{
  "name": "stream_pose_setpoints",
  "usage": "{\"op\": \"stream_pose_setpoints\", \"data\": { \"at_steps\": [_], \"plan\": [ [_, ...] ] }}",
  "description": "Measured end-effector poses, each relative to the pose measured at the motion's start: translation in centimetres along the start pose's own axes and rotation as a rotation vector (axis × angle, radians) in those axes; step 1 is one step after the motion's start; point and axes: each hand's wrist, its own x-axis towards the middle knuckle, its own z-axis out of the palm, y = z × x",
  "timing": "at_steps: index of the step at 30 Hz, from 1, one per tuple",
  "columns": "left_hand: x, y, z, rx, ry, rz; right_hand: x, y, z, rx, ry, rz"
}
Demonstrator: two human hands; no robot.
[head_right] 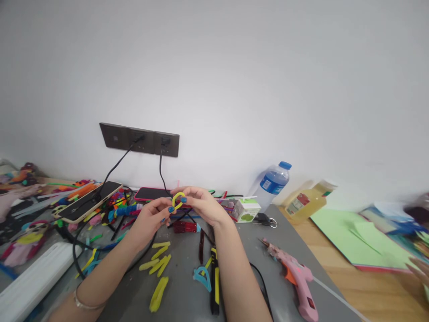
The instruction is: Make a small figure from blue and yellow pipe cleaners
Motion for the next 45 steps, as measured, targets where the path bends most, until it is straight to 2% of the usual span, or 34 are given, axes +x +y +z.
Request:
{"op": "stream_pose_setpoints", "data": {
  "at_steps": [6,9,17,23,29,45],
  "plan": [
    [-0.5,0.7,0.5,-0.097,-0.039,-0.100,0.2,0.1,0.6,0.128,-0.007,0.003],
    [-0.6,0.7,0.4,-0.108,-0.058,-0.114,0.4,0.1,1.1,0.158,-0.001,-0.009],
    [-0.5,0.9,0.3,-0.143,-0.064,-0.137,1.1,1.0,1.3,0.193,0.127,-0.021],
    [-0.5,0.8,0.0,-0.138,-0.089,-0.141,1.1,1.1,1.2,0.249,0.117,-0.023],
    [-0.7,0.9,-0.1,-0.129,-0.128,-0.145,1.1,1.2,1.1,0.218,0.150,0.033],
    [-0.6,0.5,-0.7,-0.159,-0.242,-0.200,0.7,0.9,1.0,0.144,0.118,0.015]
  ]
}}
